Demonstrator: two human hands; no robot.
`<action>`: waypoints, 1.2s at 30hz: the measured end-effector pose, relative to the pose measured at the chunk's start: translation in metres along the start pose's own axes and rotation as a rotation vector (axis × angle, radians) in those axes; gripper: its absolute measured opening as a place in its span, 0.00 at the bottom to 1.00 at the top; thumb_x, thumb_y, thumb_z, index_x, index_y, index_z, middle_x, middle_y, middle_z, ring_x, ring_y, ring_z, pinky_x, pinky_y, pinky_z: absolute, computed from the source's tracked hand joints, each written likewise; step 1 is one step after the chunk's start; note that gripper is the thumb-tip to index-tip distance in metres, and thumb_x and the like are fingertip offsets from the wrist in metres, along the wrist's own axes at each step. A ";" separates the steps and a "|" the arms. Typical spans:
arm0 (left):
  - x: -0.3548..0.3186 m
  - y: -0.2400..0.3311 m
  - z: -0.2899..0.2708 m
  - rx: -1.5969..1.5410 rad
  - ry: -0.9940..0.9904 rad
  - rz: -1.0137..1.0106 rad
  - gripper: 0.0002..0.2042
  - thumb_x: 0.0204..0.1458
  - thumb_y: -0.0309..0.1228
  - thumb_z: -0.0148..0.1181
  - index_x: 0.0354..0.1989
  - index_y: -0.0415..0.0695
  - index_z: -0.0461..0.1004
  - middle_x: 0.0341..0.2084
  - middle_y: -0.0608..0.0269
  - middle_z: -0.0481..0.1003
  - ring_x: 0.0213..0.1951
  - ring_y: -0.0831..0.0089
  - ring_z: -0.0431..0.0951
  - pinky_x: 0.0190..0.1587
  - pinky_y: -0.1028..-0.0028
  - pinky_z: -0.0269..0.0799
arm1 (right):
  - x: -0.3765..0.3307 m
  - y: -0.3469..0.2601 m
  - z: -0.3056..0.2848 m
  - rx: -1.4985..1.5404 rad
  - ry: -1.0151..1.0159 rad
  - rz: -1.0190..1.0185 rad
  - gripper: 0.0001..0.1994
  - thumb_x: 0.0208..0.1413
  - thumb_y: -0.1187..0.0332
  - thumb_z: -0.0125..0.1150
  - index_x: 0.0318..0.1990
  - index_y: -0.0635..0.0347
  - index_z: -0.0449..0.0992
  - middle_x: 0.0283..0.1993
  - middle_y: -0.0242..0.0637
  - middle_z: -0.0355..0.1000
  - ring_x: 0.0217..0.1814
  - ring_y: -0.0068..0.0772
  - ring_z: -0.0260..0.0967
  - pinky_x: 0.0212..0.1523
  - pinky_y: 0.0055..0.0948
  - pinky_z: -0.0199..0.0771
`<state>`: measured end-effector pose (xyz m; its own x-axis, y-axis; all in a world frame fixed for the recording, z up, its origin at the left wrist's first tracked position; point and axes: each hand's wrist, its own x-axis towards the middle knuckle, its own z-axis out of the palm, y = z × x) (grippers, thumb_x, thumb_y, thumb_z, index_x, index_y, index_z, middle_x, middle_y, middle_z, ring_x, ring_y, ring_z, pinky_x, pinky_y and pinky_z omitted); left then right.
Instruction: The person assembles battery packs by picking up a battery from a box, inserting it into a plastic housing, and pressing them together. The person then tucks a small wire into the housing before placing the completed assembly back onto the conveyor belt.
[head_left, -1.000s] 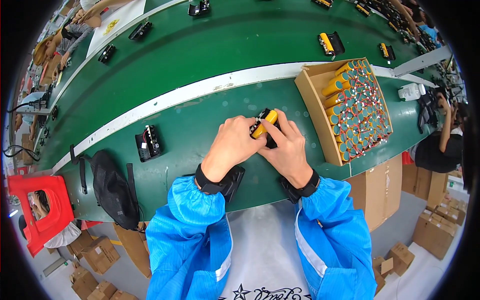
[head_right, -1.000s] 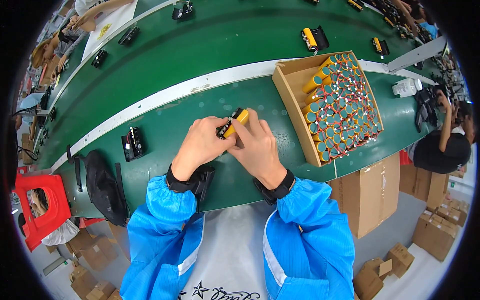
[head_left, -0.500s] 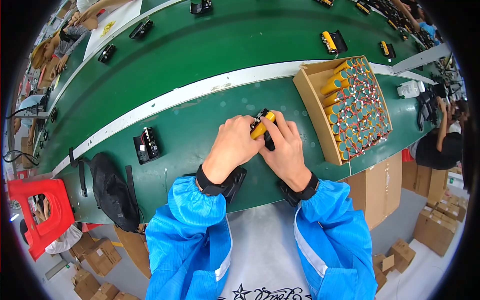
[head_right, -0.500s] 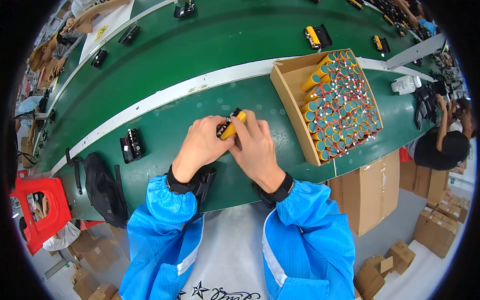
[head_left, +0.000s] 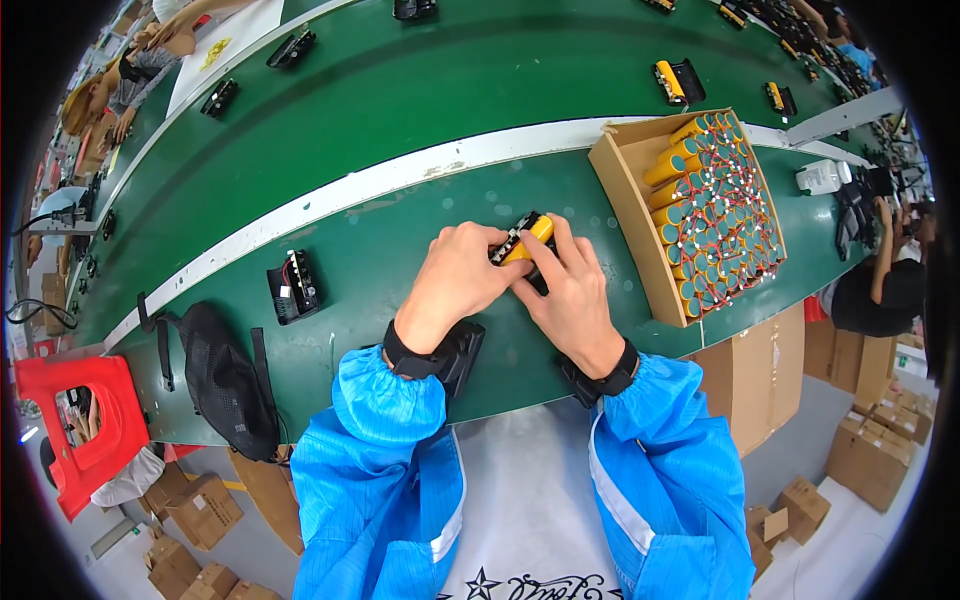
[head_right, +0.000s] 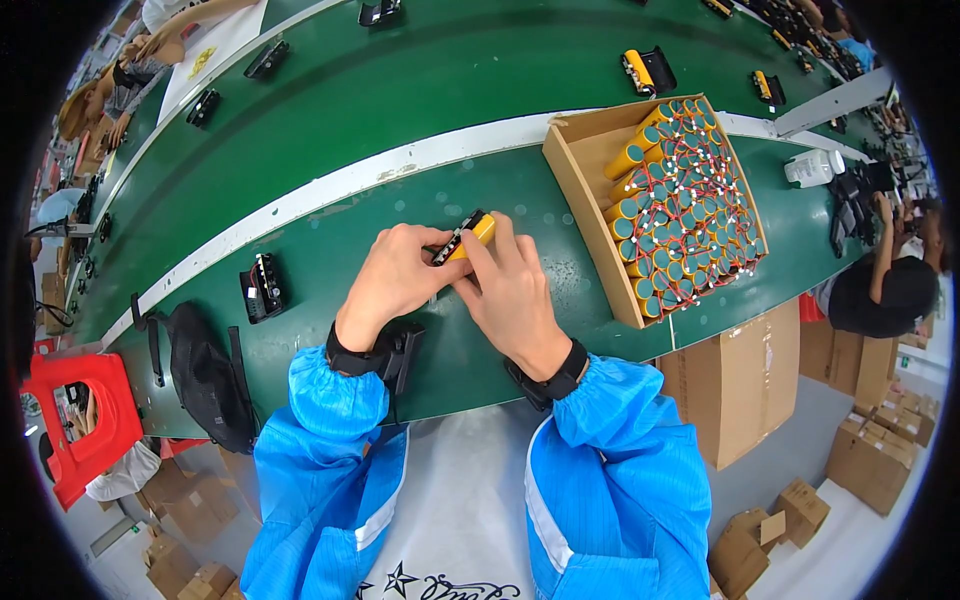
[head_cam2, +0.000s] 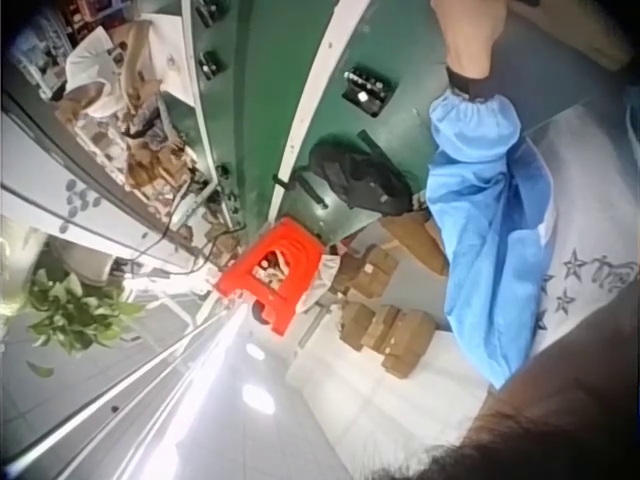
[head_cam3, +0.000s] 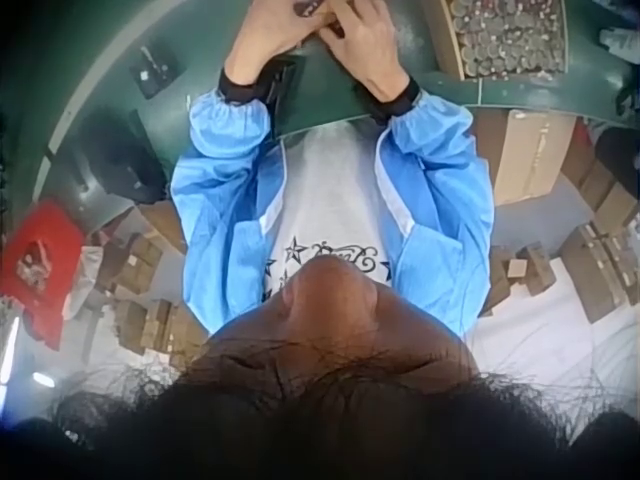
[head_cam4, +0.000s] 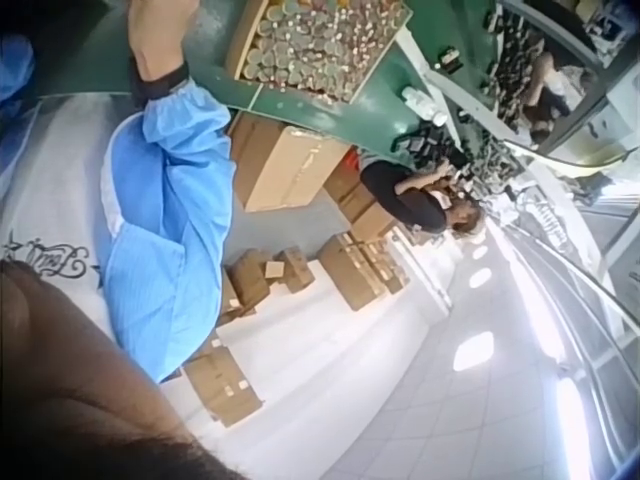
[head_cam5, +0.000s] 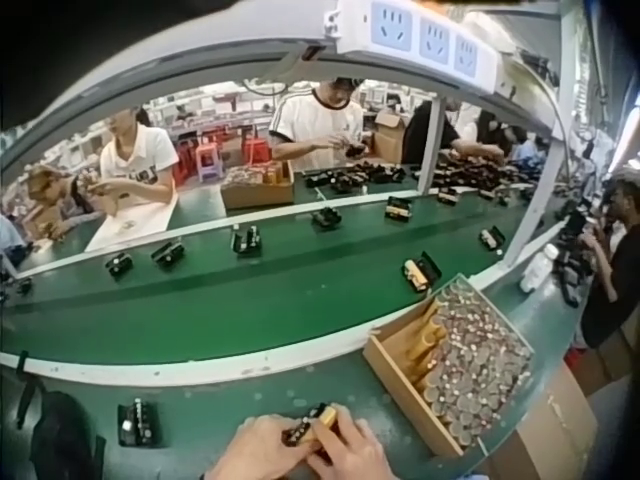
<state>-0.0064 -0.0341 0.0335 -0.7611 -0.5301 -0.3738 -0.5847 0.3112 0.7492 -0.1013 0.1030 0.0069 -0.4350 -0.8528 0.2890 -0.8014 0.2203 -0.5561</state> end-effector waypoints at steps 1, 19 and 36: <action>0.000 0.000 0.001 0.016 0.017 0.007 0.19 0.45 0.37 0.68 0.40 0.35 0.82 0.21 0.47 0.78 0.24 0.59 0.80 0.30 0.66 0.74 | 0.001 -0.001 0.000 -0.011 0.004 0.002 0.27 0.36 0.76 0.72 0.51 0.61 0.77 0.60 0.48 0.67 0.45 0.51 0.69 0.46 0.41 0.75; 0.006 -0.021 -0.005 -0.038 -0.019 0.074 0.19 0.46 0.38 0.69 0.41 0.34 0.80 0.29 0.49 0.79 0.31 0.56 0.81 0.39 0.65 0.76 | 0.007 -0.005 -0.003 0.016 0.026 0.015 0.24 0.37 0.72 0.72 0.47 0.63 0.77 0.54 0.46 0.69 0.43 0.52 0.68 0.44 0.41 0.75; -0.017 -0.053 0.034 0.089 0.243 0.457 0.31 0.42 0.27 0.69 0.59 0.37 0.70 0.44 0.57 0.70 0.47 0.58 0.70 0.50 0.64 0.66 | 0.009 -0.007 0.004 -0.041 0.075 -0.008 0.24 0.35 0.74 0.75 0.46 0.66 0.79 0.54 0.43 0.73 0.37 0.38 0.75 0.38 0.32 0.79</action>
<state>0.0280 -0.0155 -0.0186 -0.8630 -0.4892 0.1260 -0.2380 0.6138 0.7527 -0.0981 0.0917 0.0102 -0.4570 -0.8171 0.3514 -0.8203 0.2344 -0.5218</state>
